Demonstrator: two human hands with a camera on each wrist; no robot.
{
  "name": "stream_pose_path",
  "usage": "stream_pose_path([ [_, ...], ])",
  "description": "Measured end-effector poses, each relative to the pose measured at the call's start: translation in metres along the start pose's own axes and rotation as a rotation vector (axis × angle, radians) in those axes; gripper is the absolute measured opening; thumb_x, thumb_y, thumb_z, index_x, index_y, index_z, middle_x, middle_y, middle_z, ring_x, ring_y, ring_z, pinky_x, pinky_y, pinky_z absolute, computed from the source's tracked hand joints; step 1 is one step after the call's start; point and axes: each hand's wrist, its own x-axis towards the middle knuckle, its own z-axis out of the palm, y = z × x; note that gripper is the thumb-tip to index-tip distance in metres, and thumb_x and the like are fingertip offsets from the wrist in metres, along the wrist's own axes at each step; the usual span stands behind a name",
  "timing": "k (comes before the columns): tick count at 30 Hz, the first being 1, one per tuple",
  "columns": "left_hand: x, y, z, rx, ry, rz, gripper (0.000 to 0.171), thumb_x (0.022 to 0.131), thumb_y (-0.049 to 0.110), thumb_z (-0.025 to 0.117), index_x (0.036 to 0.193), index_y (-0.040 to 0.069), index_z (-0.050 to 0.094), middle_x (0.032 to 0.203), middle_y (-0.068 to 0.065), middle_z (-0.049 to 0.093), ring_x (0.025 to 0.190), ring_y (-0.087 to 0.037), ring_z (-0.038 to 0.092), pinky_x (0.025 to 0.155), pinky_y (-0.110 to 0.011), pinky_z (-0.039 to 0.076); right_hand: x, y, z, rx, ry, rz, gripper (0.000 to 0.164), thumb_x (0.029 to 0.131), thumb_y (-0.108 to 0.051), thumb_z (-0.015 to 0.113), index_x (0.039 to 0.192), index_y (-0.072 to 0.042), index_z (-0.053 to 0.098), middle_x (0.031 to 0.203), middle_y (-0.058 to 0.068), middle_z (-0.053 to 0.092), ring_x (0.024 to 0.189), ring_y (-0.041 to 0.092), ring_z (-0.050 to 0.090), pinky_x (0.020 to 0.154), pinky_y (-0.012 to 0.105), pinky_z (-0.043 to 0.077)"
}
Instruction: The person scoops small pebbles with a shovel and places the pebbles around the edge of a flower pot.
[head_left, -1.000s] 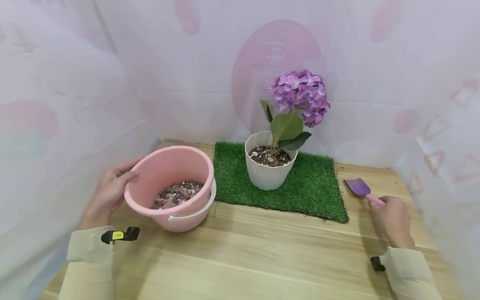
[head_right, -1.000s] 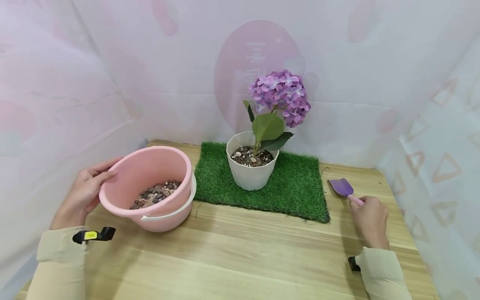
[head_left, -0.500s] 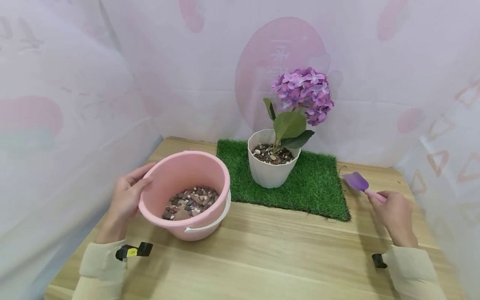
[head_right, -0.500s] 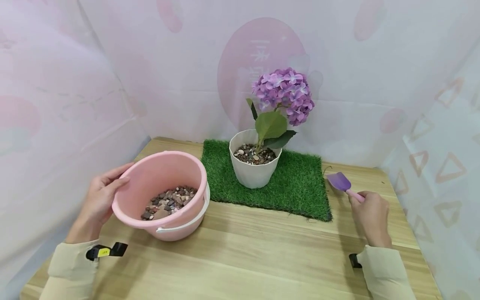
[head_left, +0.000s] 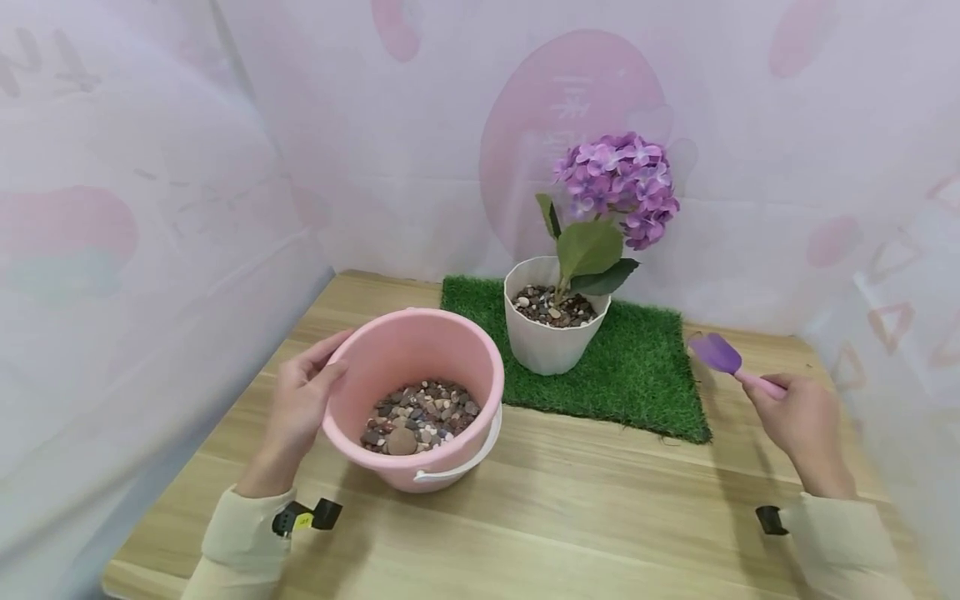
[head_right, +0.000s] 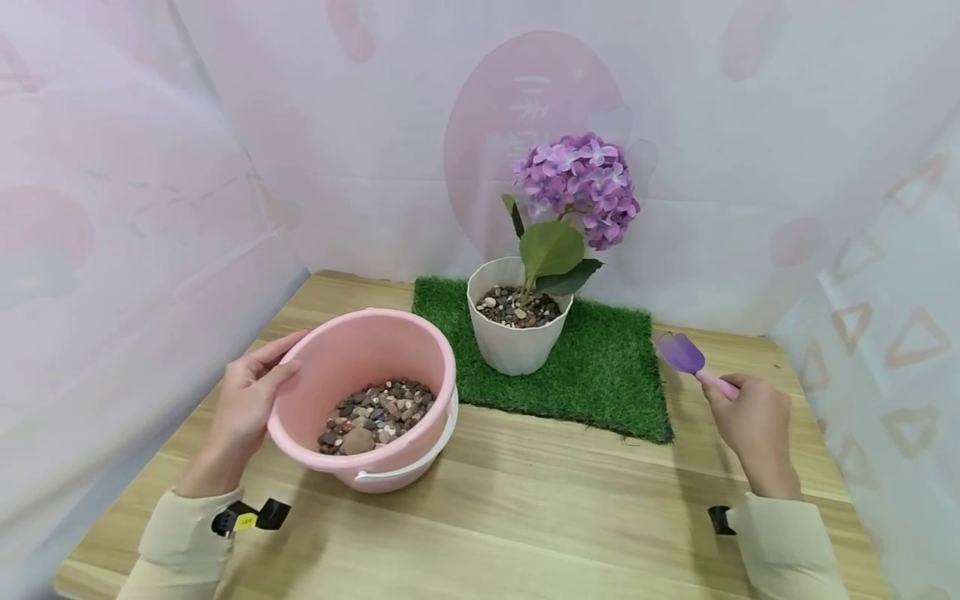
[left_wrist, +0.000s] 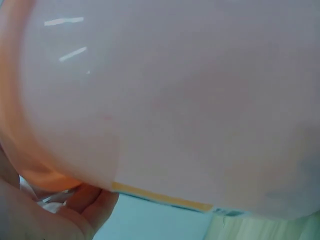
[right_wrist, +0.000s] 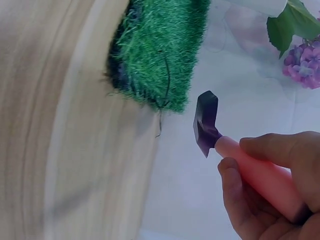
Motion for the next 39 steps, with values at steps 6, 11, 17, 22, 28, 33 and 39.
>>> stream_pose_path([
  [6,-0.002,0.006,0.021,-0.017,0.039,-0.038,0.041,0.097,0.002,0.05,0.137,0.0,0.051,0.135,-0.023,0.055,0.103,-0.002,0.062,0.087,-0.013,0.055,0.003,-0.009,-0.01,0.015,0.002,-0.002,0.036,0.088,-0.03,0.069,0.097,0.005,0.074,0.086,0.028,0.071,0.077,0.045,0.065,0.057,0.037,0.048],
  [11,-0.001,0.011,0.034,-0.054,0.08,-0.063,0.039,0.095,-0.001,0.051,0.134,0.001,0.056,0.133,-0.018,0.059,0.105,-0.006,0.061,0.088,-0.012,0.055,0.005,-0.012,-0.013,0.006,0.002,-0.001,0.036,0.088,-0.031,0.069,0.097,0.003,0.074,0.088,0.027,0.072,0.081,0.046,0.064,0.06,0.043,0.047],
  [17,0.003,0.013,0.046,-0.079,0.083,-0.051,0.039,0.094,-0.003,0.05,0.133,0.0,0.056,0.131,-0.018,0.06,0.108,-0.011,0.061,0.089,-0.012,0.055,0.006,-0.013,-0.018,-0.007,-0.022,0.005,0.037,0.089,-0.033,0.067,0.1,0.002,0.073,0.091,0.028,0.071,0.081,0.044,0.063,0.057,0.033,0.044],
  [22,0.007,0.012,0.052,-0.057,0.067,-0.031,0.039,0.094,-0.004,0.05,0.132,-0.001,0.056,0.132,-0.018,0.06,0.113,-0.017,0.06,0.089,-0.01,0.054,0.007,-0.017,-0.022,-0.001,-0.044,0.02,0.044,0.09,-0.04,0.065,0.104,0.001,0.073,0.095,0.029,0.071,0.08,0.041,0.065,0.053,0.027,0.044],
  [28,0.01,0.013,0.054,-0.036,0.048,-0.044,0.04,0.094,-0.002,0.051,0.133,0.0,0.056,0.135,-0.016,0.059,0.12,-0.026,0.057,0.087,-0.007,0.052,0.009,-0.026,-0.028,0.025,-0.056,0.042,0.05,0.089,-0.049,0.063,0.106,-0.003,0.074,0.099,0.027,0.071,0.081,0.038,0.067,0.052,0.022,0.044],
  [33,0.012,0.014,0.054,-0.012,0.026,-0.029,0.04,0.094,-0.002,0.051,0.133,0.0,0.056,0.136,-0.016,0.058,0.121,-0.028,0.057,0.087,-0.007,0.052,0.014,-0.035,-0.035,0.025,-0.004,-0.001,0.044,0.089,-0.043,0.066,0.103,-0.002,0.074,0.097,0.027,0.072,0.082,0.042,0.067,0.053,0.022,0.044],
  [39,0.012,0.014,0.051,0.013,0.006,-0.005,0.04,0.094,-0.001,0.052,0.133,0.001,0.056,0.136,-0.017,0.058,0.12,-0.029,0.057,0.085,-0.007,0.052,0.017,-0.047,-0.042,0.02,0.052,-0.083,0.033,0.088,-0.035,0.069,0.098,-0.004,0.075,0.092,0.023,0.073,0.081,0.043,0.068,0.056,0.017,0.04],
])
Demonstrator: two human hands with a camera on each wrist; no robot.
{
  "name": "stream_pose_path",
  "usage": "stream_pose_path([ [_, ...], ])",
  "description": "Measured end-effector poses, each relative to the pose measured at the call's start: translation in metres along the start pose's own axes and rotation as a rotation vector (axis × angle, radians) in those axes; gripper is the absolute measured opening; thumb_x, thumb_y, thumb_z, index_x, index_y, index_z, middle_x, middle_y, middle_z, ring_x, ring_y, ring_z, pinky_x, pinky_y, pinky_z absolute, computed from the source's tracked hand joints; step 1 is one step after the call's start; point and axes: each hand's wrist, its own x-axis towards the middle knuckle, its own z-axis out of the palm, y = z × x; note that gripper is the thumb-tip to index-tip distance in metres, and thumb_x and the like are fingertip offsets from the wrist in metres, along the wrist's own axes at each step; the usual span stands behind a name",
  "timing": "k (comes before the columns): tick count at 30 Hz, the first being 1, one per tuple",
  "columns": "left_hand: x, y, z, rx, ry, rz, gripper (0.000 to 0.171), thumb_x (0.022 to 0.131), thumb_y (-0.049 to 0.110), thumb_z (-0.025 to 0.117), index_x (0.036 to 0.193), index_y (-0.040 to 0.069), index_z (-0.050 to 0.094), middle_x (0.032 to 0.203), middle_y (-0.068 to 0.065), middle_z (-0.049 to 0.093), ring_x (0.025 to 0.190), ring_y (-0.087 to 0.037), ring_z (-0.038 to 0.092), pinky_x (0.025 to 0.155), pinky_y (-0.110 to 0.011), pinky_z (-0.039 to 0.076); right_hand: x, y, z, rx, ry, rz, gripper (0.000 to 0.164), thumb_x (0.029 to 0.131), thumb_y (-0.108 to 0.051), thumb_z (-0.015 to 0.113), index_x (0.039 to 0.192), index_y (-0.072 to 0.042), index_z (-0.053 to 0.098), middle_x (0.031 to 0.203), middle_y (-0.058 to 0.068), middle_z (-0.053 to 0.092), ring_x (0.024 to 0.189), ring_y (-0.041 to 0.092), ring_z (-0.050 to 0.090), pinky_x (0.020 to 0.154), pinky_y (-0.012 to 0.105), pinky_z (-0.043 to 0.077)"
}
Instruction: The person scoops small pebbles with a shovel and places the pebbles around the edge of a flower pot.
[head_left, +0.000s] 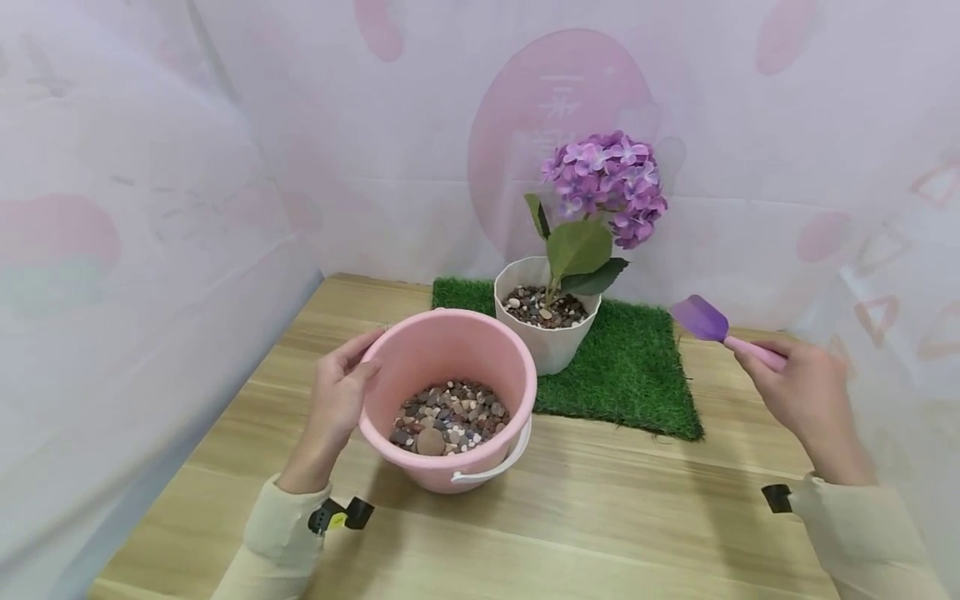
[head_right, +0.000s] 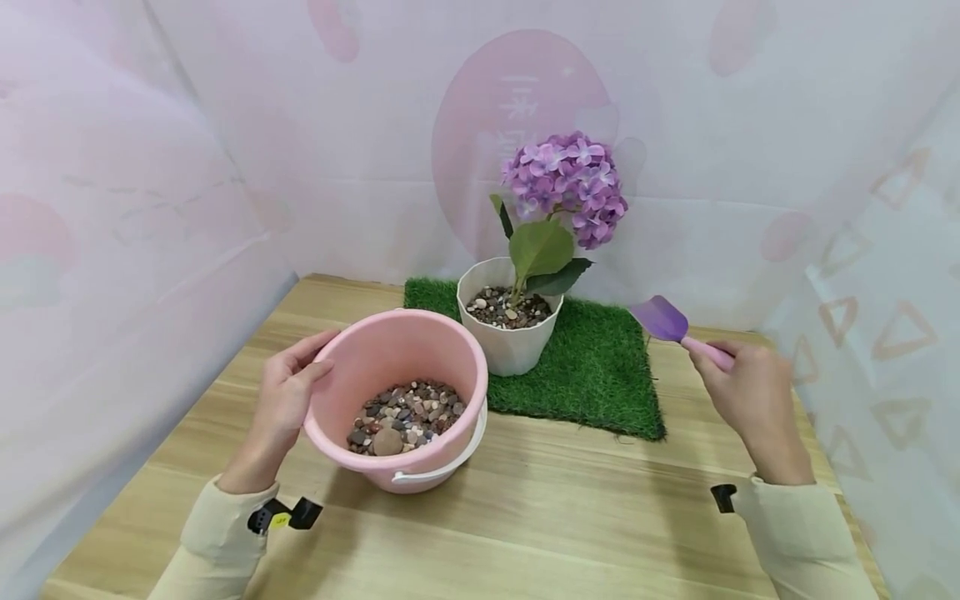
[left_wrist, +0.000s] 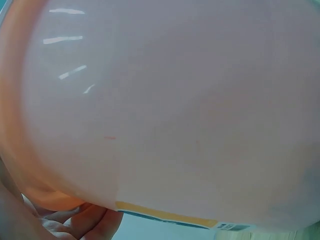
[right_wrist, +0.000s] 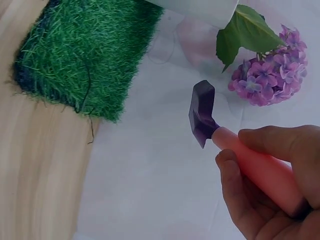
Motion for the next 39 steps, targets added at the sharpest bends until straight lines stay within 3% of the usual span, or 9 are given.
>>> stream_pose_path([
  [7,0.001,-0.004,-0.002,0.034,-0.008,-0.002,0.041,0.095,0.001,0.052,0.135,0.002,0.055,0.136,-0.016,0.058,0.115,-0.019,0.06,0.085,-0.009,0.054,0.005,-0.015,-0.006,0.018,0.047,-0.063,0.031,0.084,-0.04,0.073,0.099,-0.013,0.078,0.087,0.015,0.076,0.078,0.038,0.07,0.057,0.007,0.035],
  [10,0.001,-0.006,-0.003,0.031,-0.009,0.008,0.041,0.095,0.001,0.052,0.135,0.002,0.055,0.135,-0.016,0.058,0.11,-0.008,0.06,0.085,-0.009,0.054,0.007,-0.021,-0.01,0.032,0.078,-0.104,0.028,0.081,-0.038,0.076,0.096,-0.015,0.079,0.082,0.011,0.076,0.065,0.007,0.069,0.054,0.004,0.036],
  [13,0.001,-0.008,-0.003,0.012,-0.01,0.016,0.041,0.095,0.0,0.052,0.135,0.001,0.054,0.136,-0.017,0.058,0.108,-0.002,0.059,0.086,-0.009,0.054,0.009,-0.028,-0.015,0.048,0.078,-0.132,0.026,0.081,-0.036,0.077,0.094,-0.013,0.079,0.081,0.012,0.076,0.06,-0.026,0.048,0.05,0.004,0.037],
  [15,0.001,-0.008,-0.003,-0.001,-0.01,0.016,0.041,0.094,-0.001,0.052,0.135,0.001,0.054,0.136,-0.017,0.057,0.108,-0.002,0.059,0.087,-0.009,0.053,0.009,-0.032,-0.018,0.049,0.08,-0.147,0.027,0.081,-0.037,0.077,0.093,-0.012,0.079,0.08,0.012,0.076,0.064,-0.036,0.034,0.05,0.003,0.037],
  [22,0.002,-0.008,-0.002,-0.047,-0.025,0.005,0.041,0.095,-0.002,0.05,0.136,-0.001,0.053,0.139,-0.018,0.055,0.114,-0.006,0.058,0.091,-0.01,0.052,0.011,-0.053,-0.028,0.059,0.12,-0.245,0.022,0.079,-0.034,0.079,0.092,-0.015,0.079,0.078,0.007,0.076,0.067,-0.035,0.038,0.051,0.004,0.039],
  [30,0.001,-0.011,-0.001,-0.045,-0.026,0.009,0.041,0.095,-0.001,0.051,0.136,-0.001,0.053,0.138,-0.019,0.055,0.113,-0.006,0.059,0.09,-0.011,0.053,0.01,-0.074,-0.031,0.057,0.102,-0.302,0.019,0.08,-0.035,0.079,0.091,-0.02,0.079,0.079,0.002,0.077,0.062,-0.03,0.042,0.048,0.007,0.038],
  [39,0.002,-0.007,-0.002,-0.05,-0.026,0.005,0.041,0.095,-0.002,0.051,0.136,-0.001,0.053,0.138,-0.019,0.055,0.108,-0.001,0.06,0.088,-0.01,0.054,0.01,-0.099,-0.028,0.115,0.07,-0.386,0.018,0.079,-0.031,0.08,0.094,-0.02,0.079,0.083,-0.002,0.077,0.069,-0.027,0.049,0.056,0.003,0.043],
])
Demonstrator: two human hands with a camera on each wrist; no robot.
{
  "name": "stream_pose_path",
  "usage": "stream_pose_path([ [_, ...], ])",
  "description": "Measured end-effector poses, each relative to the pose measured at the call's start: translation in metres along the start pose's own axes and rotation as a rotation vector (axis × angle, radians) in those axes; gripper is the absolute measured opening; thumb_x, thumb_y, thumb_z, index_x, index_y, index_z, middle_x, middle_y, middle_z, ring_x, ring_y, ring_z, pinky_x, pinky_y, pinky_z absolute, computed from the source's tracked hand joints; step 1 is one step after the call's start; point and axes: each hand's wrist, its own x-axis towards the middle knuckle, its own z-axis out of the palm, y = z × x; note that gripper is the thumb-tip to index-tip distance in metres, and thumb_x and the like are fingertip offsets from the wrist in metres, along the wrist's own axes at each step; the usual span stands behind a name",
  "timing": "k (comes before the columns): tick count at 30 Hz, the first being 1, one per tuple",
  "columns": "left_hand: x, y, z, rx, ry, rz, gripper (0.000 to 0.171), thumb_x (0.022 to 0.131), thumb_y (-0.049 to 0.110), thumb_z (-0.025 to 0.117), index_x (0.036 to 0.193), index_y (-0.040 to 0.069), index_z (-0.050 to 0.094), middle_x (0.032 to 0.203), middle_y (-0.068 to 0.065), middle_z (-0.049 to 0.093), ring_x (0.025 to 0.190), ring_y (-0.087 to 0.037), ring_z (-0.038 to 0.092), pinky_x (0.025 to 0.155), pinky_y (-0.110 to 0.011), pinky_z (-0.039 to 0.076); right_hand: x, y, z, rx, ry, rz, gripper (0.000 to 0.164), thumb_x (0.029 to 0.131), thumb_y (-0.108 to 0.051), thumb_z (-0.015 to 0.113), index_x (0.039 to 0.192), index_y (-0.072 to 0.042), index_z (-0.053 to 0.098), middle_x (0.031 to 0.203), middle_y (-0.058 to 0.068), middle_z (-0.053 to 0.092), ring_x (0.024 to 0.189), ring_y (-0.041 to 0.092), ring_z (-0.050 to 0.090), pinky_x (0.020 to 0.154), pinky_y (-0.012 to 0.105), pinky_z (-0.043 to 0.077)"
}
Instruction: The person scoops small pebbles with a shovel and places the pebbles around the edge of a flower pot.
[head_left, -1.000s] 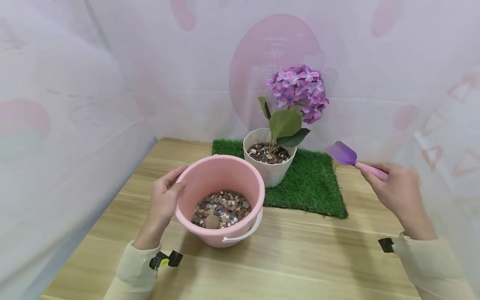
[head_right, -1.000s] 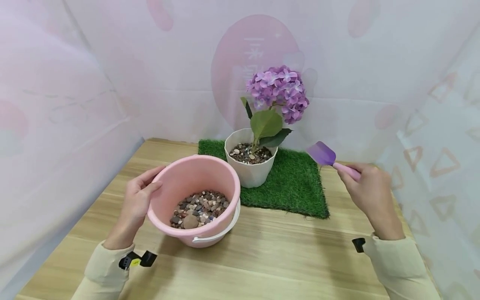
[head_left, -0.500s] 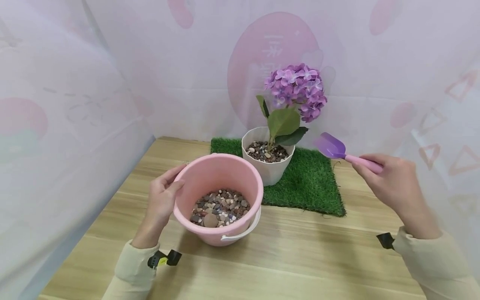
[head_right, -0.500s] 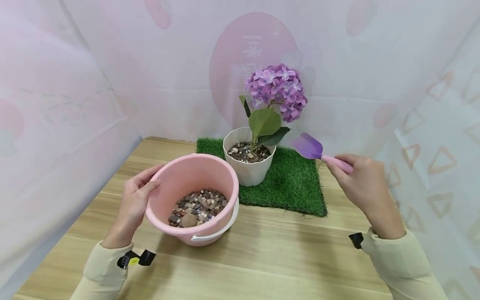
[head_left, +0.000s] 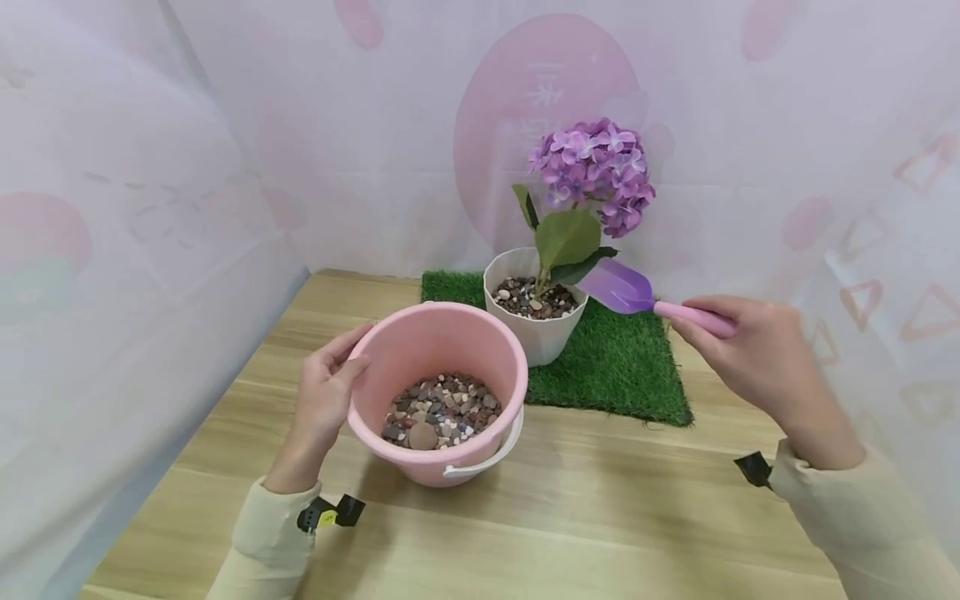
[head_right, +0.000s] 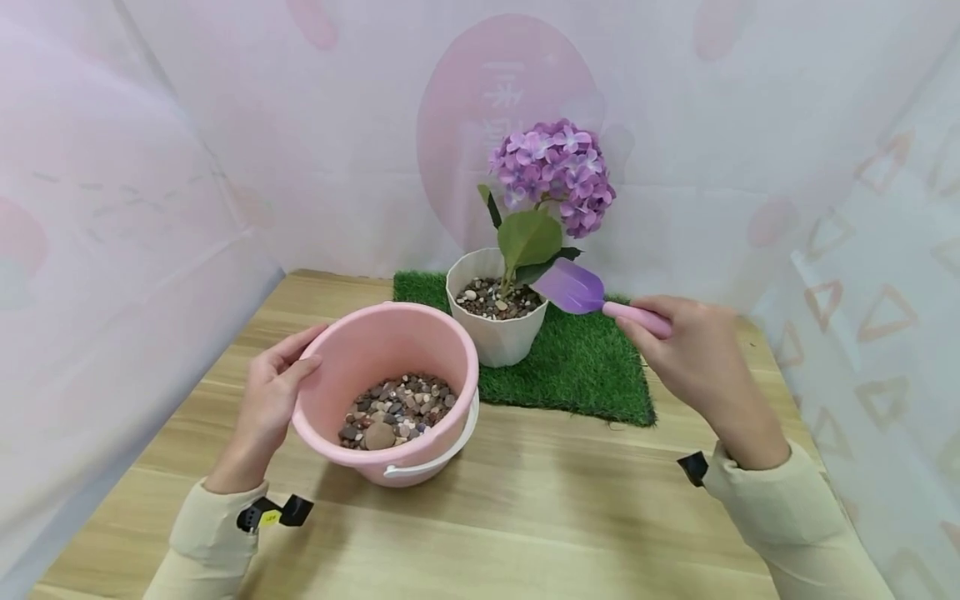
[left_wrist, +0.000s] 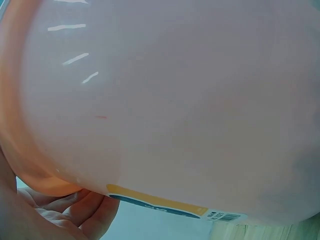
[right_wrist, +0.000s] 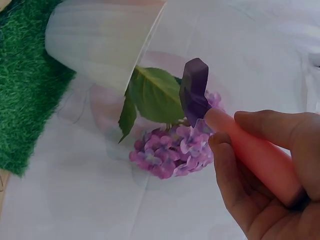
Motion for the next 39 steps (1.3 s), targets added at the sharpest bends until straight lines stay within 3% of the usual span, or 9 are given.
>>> stream_pose_path([
  [4,0.001,-0.001,-0.002,-0.003,-0.003,0.016,0.041,0.095,-0.001,0.05,0.136,-0.001,0.053,0.139,-0.019,0.055,0.112,-0.005,0.06,0.09,-0.012,0.054,0.006,-0.01,0.001,0.009,-0.022,-0.019,0.019,0.081,-0.031,0.078,0.098,-0.022,0.078,0.086,-0.004,0.077,0.073,-0.023,0.055,0.058,0.003,0.044],
  [8,0.0,-0.002,-0.002,0.003,-0.012,0.022,0.041,0.095,-0.001,0.05,0.136,-0.001,0.052,0.138,-0.02,0.054,0.113,-0.007,0.06,0.091,-0.014,0.054,0.008,-0.019,0.002,-0.003,-0.054,-0.053,0.02,0.081,-0.027,0.078,0.1,-0.022,0.077,0.09,-0.004,0.077,0.074,0.001,0.069,0.057,0.005,0.044],
  [11,0.0,-0.002,-0.002,0.006,-0.006,0.015,0.041,0.095,-0.002,0.051,0.136,-0.001,0.053,0.137,-0.021,0.055,0.111,-0.008,0.061,0.09,-0.015,0.055,0.012,-0.025,0.006,0.025,-0.085,-0.097,0.019,0.082,-0.021,0.078,0.1,-0.018,0.077,0.092,0.0,0.077,0.072,0.012,0.072,0.055,0.005,0.044],
  [21,0.001,-0.001,-0.001,-0.01,-0.018,0.01,0.041,0.095,-0.002,0.05,0.136,0.0,0.053,0.138,-0.019,0.055,0.123,-0.027,0.056,0.093,-0.018,0.055,0.023,-0.048,0.019,0.149,-0.175,-0.194,0.02,0.081,-0.014,0.078,0.1,-0.018,0.076,0.093,-0.005,0.077,0.073,0.003,0.069,0.052,0.006,0.044],
  [25,0.0,-0.001,-0.001,-0.015,-0.019,0.003,0.041,0.096,-0.001,0.05,0.137,0.0,0.052,0.139,-0.018,0.054,0.124,-0.026,0.055,0.093,-0.016,0.054,0.027,-0.057,0.023,0.151,-0.228,-0.216,0.018,0.082,-0.017,0.077,0.101,-0.017,0.076,0.093,-0.005,0.076,0.069,0.002,0.067,0.054,0.006,0.044],
  [30,0.0,0.0,-0.001,-0.029,-0.032,-0.015,0.041,0.096,0.0,0.05,0.137,0.001,0.052,0.139,-0.018,0.055,0.12,-0.019,0.057,0.093,-0.017,0.055,0.033,-0.065,0.028,0.181,-0.3,-0.233,0.019,0.083,-0.02,0.077,0.101,-0.013,0.075,0.092,-0.004,0.076,0.076,0.003,0.071,0.058,0.007,0.05],
  [34,-0.001,0.0,-0.001,-0.027,-0.041,-0.017,0.042,0.096,0.0,0.05,0.138,0.0,0.051,0.139,-0.018,0.055,0.121,-0.021,0.057,0.093,-0.017,0.055,0.038,-0.07,0.032,0.189,-0.368,-0.223,0.019,0.084,-0.025,0.076,0.1,-0.016,0.076,0.089,-0.007,0.075,0.075,-0.001,0.069,0.058,0.011,0.054],
  [39,0.0,-0.001,-0.001,-0.022,-0.037,-0.011,0.042,0.096,0.0,0.05,0.138,0.0,0.051,0.139,-0.018,0.054,0.124,-0.027,0.054,0.093,-0.016,0.054,0.045,-0.08,0.038,0.183,-0.478,-0.206,0.015,0.086,-0.031,0.073,0.095,-0.02,0.077,0.081,-0.009,0.074,0.061,-0.003,0.06,0.053,0.015,0.053],
])
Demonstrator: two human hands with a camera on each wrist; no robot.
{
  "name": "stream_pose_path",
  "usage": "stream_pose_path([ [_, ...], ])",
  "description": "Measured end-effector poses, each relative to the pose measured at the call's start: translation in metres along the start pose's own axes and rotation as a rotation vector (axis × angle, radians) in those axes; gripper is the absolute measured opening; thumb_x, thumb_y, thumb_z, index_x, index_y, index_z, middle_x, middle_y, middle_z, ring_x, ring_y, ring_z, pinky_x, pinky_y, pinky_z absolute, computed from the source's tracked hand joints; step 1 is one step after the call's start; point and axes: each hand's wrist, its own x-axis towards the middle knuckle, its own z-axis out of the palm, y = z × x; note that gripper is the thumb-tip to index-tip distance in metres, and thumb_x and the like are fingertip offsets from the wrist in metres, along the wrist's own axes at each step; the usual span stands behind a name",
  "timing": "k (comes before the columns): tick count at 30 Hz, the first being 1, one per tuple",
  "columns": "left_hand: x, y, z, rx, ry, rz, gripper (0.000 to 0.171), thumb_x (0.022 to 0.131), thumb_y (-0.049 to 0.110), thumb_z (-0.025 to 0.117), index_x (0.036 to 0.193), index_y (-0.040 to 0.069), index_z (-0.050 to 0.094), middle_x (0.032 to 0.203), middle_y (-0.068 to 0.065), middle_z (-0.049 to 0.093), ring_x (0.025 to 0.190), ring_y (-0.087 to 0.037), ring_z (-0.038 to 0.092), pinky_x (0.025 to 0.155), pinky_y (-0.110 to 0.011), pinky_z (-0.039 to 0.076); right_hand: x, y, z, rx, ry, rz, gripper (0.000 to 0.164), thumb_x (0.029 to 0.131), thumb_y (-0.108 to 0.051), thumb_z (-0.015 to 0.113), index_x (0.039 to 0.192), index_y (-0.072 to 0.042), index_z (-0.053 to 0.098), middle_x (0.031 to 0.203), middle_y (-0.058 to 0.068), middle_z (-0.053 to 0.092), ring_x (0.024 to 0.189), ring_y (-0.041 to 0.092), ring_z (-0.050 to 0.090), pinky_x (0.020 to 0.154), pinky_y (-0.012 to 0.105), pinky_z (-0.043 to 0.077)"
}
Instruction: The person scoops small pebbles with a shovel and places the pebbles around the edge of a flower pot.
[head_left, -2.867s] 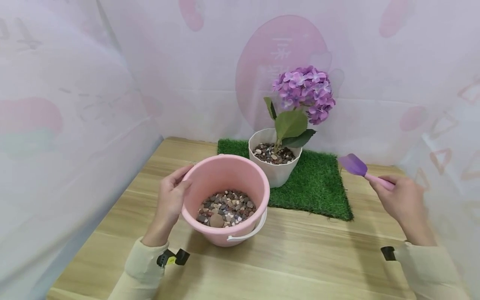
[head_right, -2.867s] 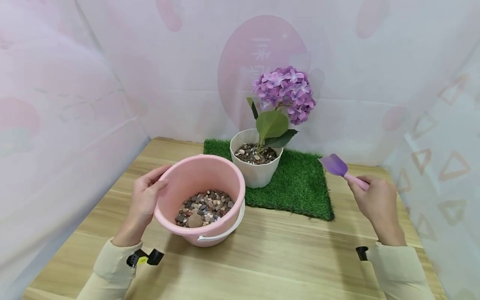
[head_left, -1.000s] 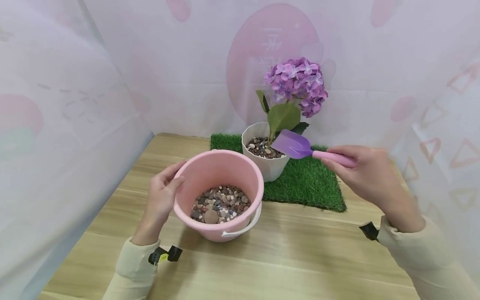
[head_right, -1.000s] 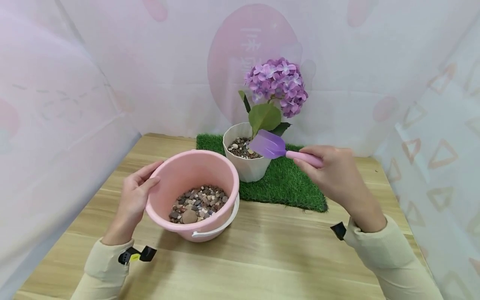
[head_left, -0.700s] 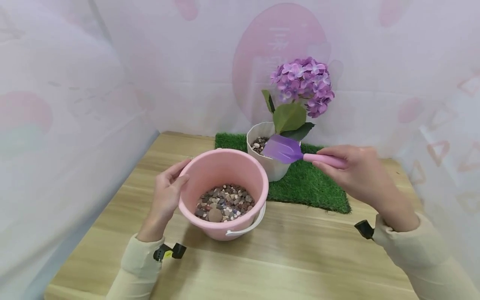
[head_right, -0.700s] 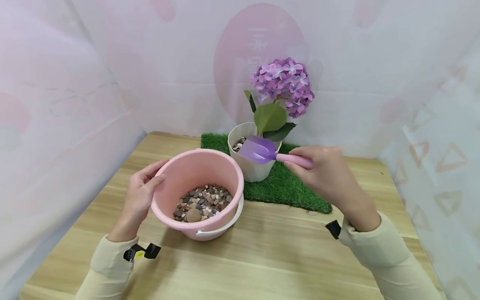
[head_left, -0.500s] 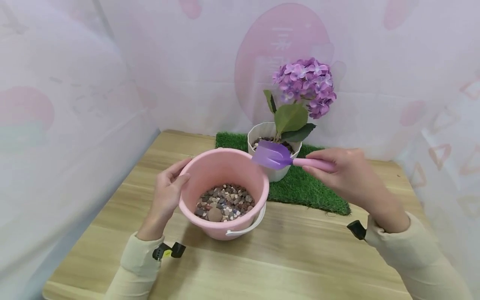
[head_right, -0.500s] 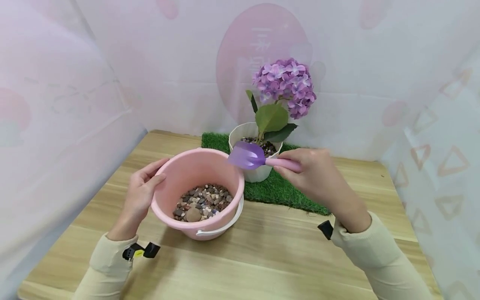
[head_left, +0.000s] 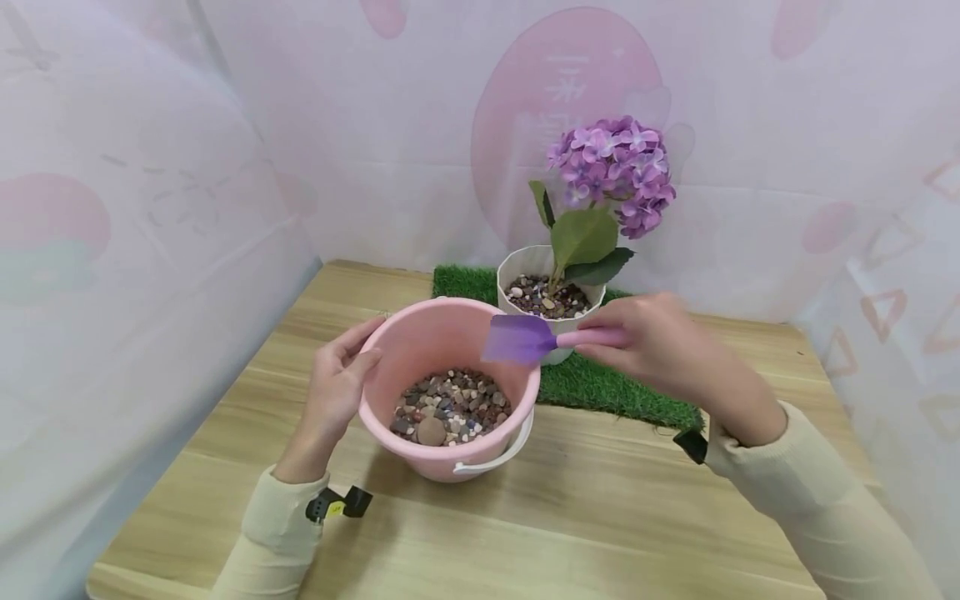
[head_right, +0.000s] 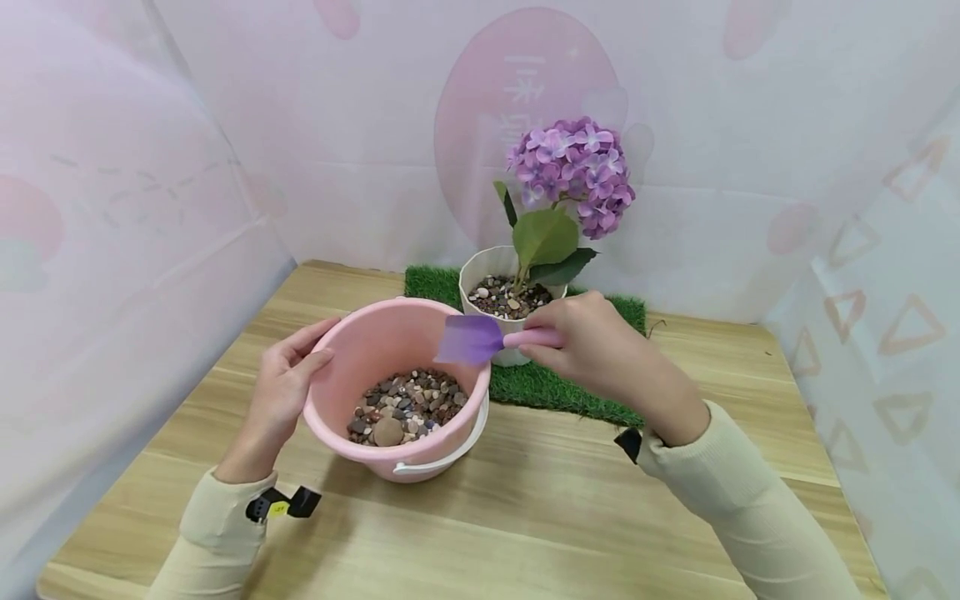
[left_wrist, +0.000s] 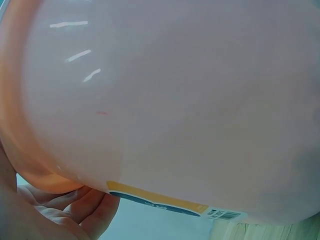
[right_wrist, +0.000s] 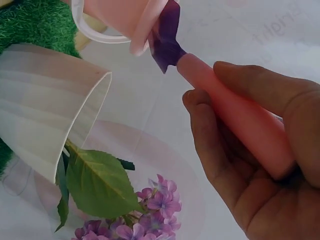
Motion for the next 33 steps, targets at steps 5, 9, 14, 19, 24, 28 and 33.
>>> stream_pose_path([
  [5,0.0,-0.002,-0.001,0.012,-0.002,0.014,0.042,0.096,0.0,0.049,0.139,0.0,0.05,0.14,-0.017,0.054,0.126,-0.027,0.054,0.093,-0.015,0.054,0.011,-0.009,0.001,-0.004,-0.091,-0.006,0.015,0.089,-0.034,0.069,0.084,-0.022,0.075,0.071,-0.01,0.069,0.052,0.0,0.051,0.046,0.017,0.048],
  [9,0.0,-0.004,-0.002,0.012,-0.005,0.029,0.043,0.097,0.0,0.049,0.139,-0.001,0.049,0.14,-0.018,0.054,0.127,-0.029,0.053,0.093,-0.015,0.053,0.02,-0.014,0.004,-0.006,-0.126,-0.033,0.016,0.089,-0.031,0.069,0.077,-0.022,0.072,0.063,-0.011,0.063,0.048,0.0,0.047,0.043,0.018,0.044],
  [14,0.0,-0.005,-0.003,0.0,-0.005,0.027,0.042,0.097,0.0,0.048,0.139,-0.002,0.049,0.14,-0.019,0.053,0.128,-0.029,0.052,0.093,-0.014,0.053,0.031,-0.019,0.008,0.002,-0.171,-0.061,0.017,0.089,-0.029,0.07,0.074,-0.022,0.07,0.059,-0.012,0.057,0.049,0.001,0.044,0.044,0.018,0.043],
  [19,0.0,-0.005,-0.002,0.001,-0.006,0.033,0.042,0.097,0.0,0.049,0.139,-0.001,0.049,0.14,-0.019,0.054,0.126,-0.029,0.053,0.092,-0.014,0.053,0.041,-0.023,0.015,0.019,-0.241,-0.051,0.012,0.087,-0.027,0.073,0.081,-0.017,0.075,0.064,-0.011,0.066,0.055,-0.002,0.052,0.054,0.016,0.051],
  [24,0.0,-0.005,-0.002,0.01,-0.006,0.028,0.042,0.097,0.001,0.049,0.138,0.001,0.051,0.138,-0.019,0.055,0.123,-0.028,0.055,0.092,-0.017,0.055,0.05,-0.028,0.02,0.006,-0.298,-0.05,0.01,0.085,-0.025,0.075,0.082,-0.015,0.076,0.071,-0.009,0.071,0.06,-0.003,0.058,0.059,0.016,0.054],
  [28,0.0,-0.004,-0.002,0.006,-0.008,0.022,0.042,0.097,0.001,0.049,0.138,0.001,0.051,0.138,-0.02,0.055,0.123,-0.028,0.056,0.094,-0.021,0.055,0.057,-0.032,0.024,-0.044,-0.321,-0.061,0.019,0.086,-0.024,0.074,0.069,-0.016,0.07,0.06,-0.01,0.06,0.055,0.0,0.049,0.053,0.017,0.047],
  [33,-0.001,-0.004,-0.002,-0.001,-0.016,0.016,0.042,0.097,0.001,0.049,0.139,0.001,0.05,0.139,-0.019,0.054,0.125,-0.03,0.055,0.094,-0.023,0.055,0.063,-0.036,0.032,-0.072,-0.343,-0.058,0.021,0.084,-0.016,0.073,0.064,-0.014,0.066,0.058,-0.007,0.056,0.053,0.005,0.044,0.049,0.017,0.043],
])
